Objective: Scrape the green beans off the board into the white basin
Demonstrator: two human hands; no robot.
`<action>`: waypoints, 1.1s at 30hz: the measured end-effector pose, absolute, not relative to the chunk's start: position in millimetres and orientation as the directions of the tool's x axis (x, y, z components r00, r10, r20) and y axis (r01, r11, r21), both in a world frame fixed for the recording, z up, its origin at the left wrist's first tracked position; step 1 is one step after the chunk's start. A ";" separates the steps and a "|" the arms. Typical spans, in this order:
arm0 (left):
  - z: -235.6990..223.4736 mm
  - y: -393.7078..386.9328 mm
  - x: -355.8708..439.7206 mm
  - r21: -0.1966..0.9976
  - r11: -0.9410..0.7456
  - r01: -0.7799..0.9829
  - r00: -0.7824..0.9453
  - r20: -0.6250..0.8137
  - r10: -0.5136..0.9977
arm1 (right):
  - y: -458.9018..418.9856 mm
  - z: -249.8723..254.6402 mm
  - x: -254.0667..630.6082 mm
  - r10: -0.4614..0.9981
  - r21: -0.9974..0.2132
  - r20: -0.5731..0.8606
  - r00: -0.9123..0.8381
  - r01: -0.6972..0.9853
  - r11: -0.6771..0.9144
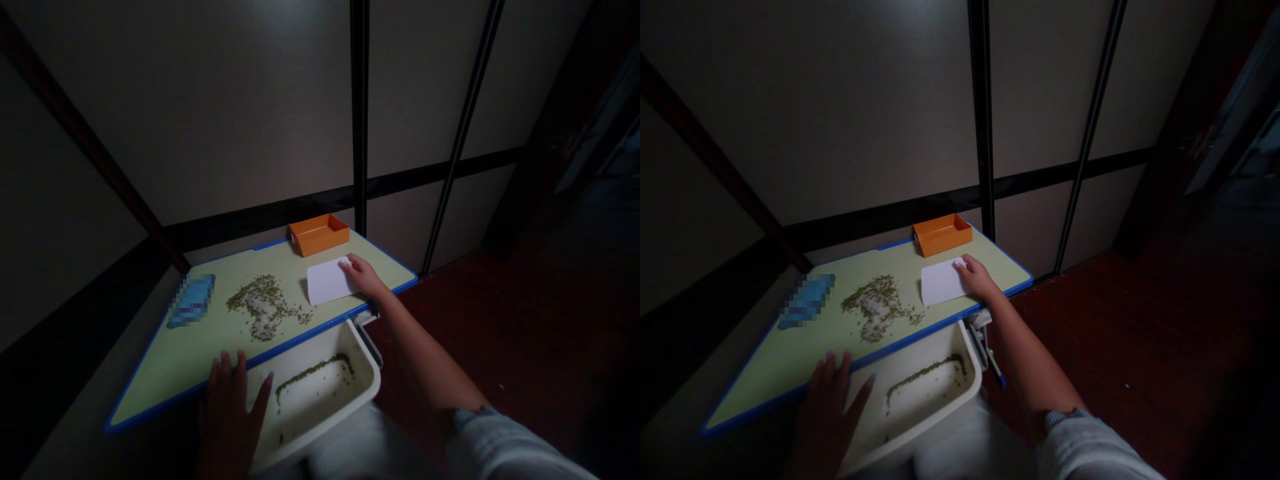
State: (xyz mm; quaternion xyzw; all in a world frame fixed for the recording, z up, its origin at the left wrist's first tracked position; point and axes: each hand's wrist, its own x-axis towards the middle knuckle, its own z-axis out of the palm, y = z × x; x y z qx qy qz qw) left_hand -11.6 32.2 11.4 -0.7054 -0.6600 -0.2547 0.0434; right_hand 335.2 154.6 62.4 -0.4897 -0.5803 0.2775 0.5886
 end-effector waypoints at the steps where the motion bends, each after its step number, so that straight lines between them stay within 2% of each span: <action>1: 11.3 31.6 -11.1 0.275 -0.124 0.953 -0.003 0.418 0.909 | 153.8 62.6 334.9 0.896 -0.901 0.409 0.172 0.235 0.366; 11: 7.4 33.9 -15.1 0.303 -0.155 0.940 0.009 0.434 0.901 | 153.0 61.4 335.8 0.913 -0.920 0.376 0.157 0.182 0.348; 15: 1.9 34.7 -20.9 0.318 -0.224 0.921 0.048 0.478 0.877 | 153.5 59.6 336.0 0.914 -0.916 0.380 0.140 0.192 0.352; 27: -12.3 42.9 -33.3 0.249 -0.242 0.938 0.094 0.489 0.867 | 149.0 64.0 337.1 0.912 -0.921 0.383 0.148 0.134 0.365; 33: -10.9 40.0 -33.3 0.248 -0.253 0.935 0.109 0.477 0.872 | 151.1 60.7 336.3 0.908 -0.916 0.387 0.159 0.177 0.359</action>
